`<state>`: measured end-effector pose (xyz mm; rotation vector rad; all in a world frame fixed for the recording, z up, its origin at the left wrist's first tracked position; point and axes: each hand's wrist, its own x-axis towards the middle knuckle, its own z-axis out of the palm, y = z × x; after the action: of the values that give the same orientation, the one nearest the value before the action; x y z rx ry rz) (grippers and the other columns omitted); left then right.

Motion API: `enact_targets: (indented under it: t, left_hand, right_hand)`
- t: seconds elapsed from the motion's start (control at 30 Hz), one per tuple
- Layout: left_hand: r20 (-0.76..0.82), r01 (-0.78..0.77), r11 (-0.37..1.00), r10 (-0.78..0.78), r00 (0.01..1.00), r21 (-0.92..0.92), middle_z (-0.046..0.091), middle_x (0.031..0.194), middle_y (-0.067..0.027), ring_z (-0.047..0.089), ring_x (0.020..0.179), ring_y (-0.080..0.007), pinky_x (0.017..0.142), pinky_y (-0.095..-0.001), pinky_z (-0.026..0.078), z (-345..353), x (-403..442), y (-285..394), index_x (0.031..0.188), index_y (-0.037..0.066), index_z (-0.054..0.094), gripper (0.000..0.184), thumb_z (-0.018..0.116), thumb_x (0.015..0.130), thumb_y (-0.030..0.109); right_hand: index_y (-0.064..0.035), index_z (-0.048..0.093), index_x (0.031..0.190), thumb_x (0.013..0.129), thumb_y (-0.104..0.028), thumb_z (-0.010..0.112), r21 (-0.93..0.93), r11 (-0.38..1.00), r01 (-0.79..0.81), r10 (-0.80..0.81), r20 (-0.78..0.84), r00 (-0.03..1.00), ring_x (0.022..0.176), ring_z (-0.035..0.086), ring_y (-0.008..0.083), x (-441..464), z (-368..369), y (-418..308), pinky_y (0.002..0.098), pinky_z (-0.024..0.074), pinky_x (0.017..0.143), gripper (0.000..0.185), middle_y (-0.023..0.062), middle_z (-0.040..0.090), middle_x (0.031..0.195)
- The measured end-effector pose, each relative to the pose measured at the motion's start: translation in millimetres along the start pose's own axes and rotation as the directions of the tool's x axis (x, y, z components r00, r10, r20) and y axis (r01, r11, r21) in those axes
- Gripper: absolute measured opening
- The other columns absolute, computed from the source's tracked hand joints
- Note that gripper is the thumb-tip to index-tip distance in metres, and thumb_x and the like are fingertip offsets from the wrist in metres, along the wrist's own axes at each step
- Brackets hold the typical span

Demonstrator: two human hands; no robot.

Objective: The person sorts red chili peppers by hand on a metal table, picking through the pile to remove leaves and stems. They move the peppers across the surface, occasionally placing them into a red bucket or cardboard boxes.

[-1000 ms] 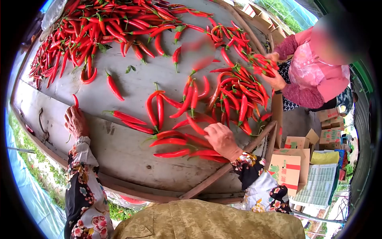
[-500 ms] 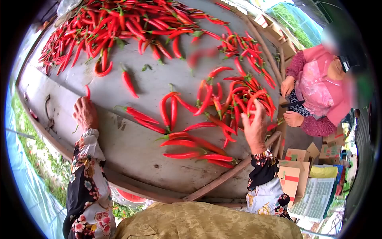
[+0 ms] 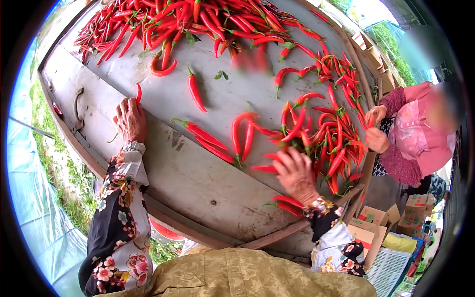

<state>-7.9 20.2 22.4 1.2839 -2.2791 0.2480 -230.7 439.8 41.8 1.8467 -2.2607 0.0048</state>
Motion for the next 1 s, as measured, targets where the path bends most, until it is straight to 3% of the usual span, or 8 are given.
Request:
enact_targets:
  t: [0.17, 0.3, 0.4, 0.53, 0.63, 0.77, 0.93, 1.0]
  left_hand:
    - [-0.002, -0.005, 1.0, 0.005, 1.0, -0.017, 0.056, 0.113, -0.0053, 0.052, 0.107, -0.0269, 0.085, -0.0454, 0.04, 0, 0, 0, 0.103, 0.011, 0.057, 0.018, 0.058, 0.089, 0.021]
    - [-0.014, 0.001, 0.999, -0.001, 1.0, -0.042, 0.056, 0.112, -0.0058, 0.052, 0.108, -0.0273, 0.087, -0.0463, 0.04, -1, 0, 0, 0.103, 0.011, 0.057, 0.018, 0.058, 0.088, 0.02]
    - [0.011, 0.016, 0.998, -0.015, 1.0, -0.061, 0.056, 0.112, -0.0065, 0.051, 0.109, -0.0275, 0.086, -0.0465, 0.04, -2, 2, -1, 0.102, 0.011, 0.058, 0.017, 0.059, 0.087, 0.019]
    - [0.0, 0.0, 0.998, 0.0, 1.0, -0.064, 0.055, 0.112, -0.0069, 0.051, 0.109, -0.0277, 0.085, -0.0465, 0.04, -5, 1, 2, 0.102, 0.01, 0.057, 0.016, 0.058, 0.088, 0.018]
    - [0.018, 0.028, 0.997, -0.027, 0.999, -0.068, 0.055, 0.113, -0.0072, 0.051, 0.109, -0.0287, 0.086, -0.0463, 0.04, -3, 1, 1, 0.102, 0.01, 0.057, 0.017, 0.058, 0.087, 0.017]
    - [-0.01, 0.006, 0.998, -0.006, 1.0, -0.056, 0.055, 0.114, -0.0071, 0.051, 0.109, -0.0287, 0.088, -0.0452, 0.039, 5, 0, -4, 0.106, 0.011, 0.057, 0.019, 0.057, 0.088, 0.017]
    - [0.032, 0.022, 1.0, -0.022, 0.999, 0.013, 0.056, 0.115, -0.0043, 0.051, 0.11, -0.0263, 0.087, -0.0437, 0.04, 0, 1, -1, 0.108, 0.012, 0.056, 0.019, 0.055, 0.091, 0.021]
    - [0.04, 0.03, 0.999, -0.03, 0.999, 0.019, 0.056, 0.116, -0.0042, 0.051, 0.111, -0.0262, 0.087, -0.0434, 0.04, 1, 1, -1, 0.108, 0.012, 0.056, 0.019, 0.055, 0.091, 0.021]
  right_hand:
    - [-0.0148, 0.055, 0.112, 0.072, -0.02, 0.071, -0.19, 0.974, -0.125, 0.111, -0.082, 0.99, 0.127, 0.041, 0.0288, -10, 8, 89, 0.052, 0.034, 0.098, 0.043, 0.0062, 0.045, 0.135]
    - [-0.0114, 0.054, 0.115, 0.076, -0.016, 0.069, -0.164, 0.877, -0.452, 0.451, -0.044, 0.891, 0.127, 0.043, 0.0313, -3, 3, 157, 0.0477, 0.0388, 0.093, 0.043, 0.0104, 0.045, 0.137]
    - [-0.0089, 0.054, 0.117, 0.076, -0.013, 0.07, -0.241, 0.826, -0.51, 0.473, -0.197, 0.859, 0.12, 0.048, 0.0319, 34, -23, 154, 0.0471, 0.0419, 0.091, 0.044, 0.012, 0.048, 0.132]
    - [-0.0071, 0.055, 0.117, 0.072, -0.013, 0.072, 0.403, 0.912, -0.075, 0.184, -0.239, 0.953, 0.113, 0.053, 0.0321, 111, -28, 56, 0.0448, 0.041, 0.092, 0.049, 0.0132, 0.056, 0.118]
    - [-0.0101, 0.054, 0.124, 0.069, -0.026, 0.077, 0.444, 0.88, 0.168, -0.077, -0.216, 0.973, 0.124, 0.045, 0.029, 139, -10, -39, 0.0477, 0.0305, 0.097, 0.061, 0.011, 0.051, 0.128]
    - [-0.0103, 0.047, 0.136, 0.081, -0.036, 0.066, 0.358, 0.932, 0.053, 0.0, -0.145, 0.989, 0.133, 0.036, 0.0318, 149, 27, -95, 0.0573, 0.026, 0.1, 0.064, 0.0113, 0.045, 0.137]
    - [-0.0074, 0.051, 0.125, 0.078, -0.032, 0.068, 0.313, 0.95, 0.008, 0.052, -0.185, 0.981, 0.129, 0.04, 0.0296, 138, 36, -73, 0.0583, 0.031, 0.094, 0.055, 0.0096, 0.046, 0.131]
    - [-0.006, 0.055, 0.119, 0.075, -0.028, 0.07, 0.281, 0.959, -0.024, 0.087, -0.213, 0.973, 0.121, 0.048, 0.0273, 128, 33, -53, 0.0477, 0.035, 0.092, 0.051, 0.0098, 0.053, 0.124]
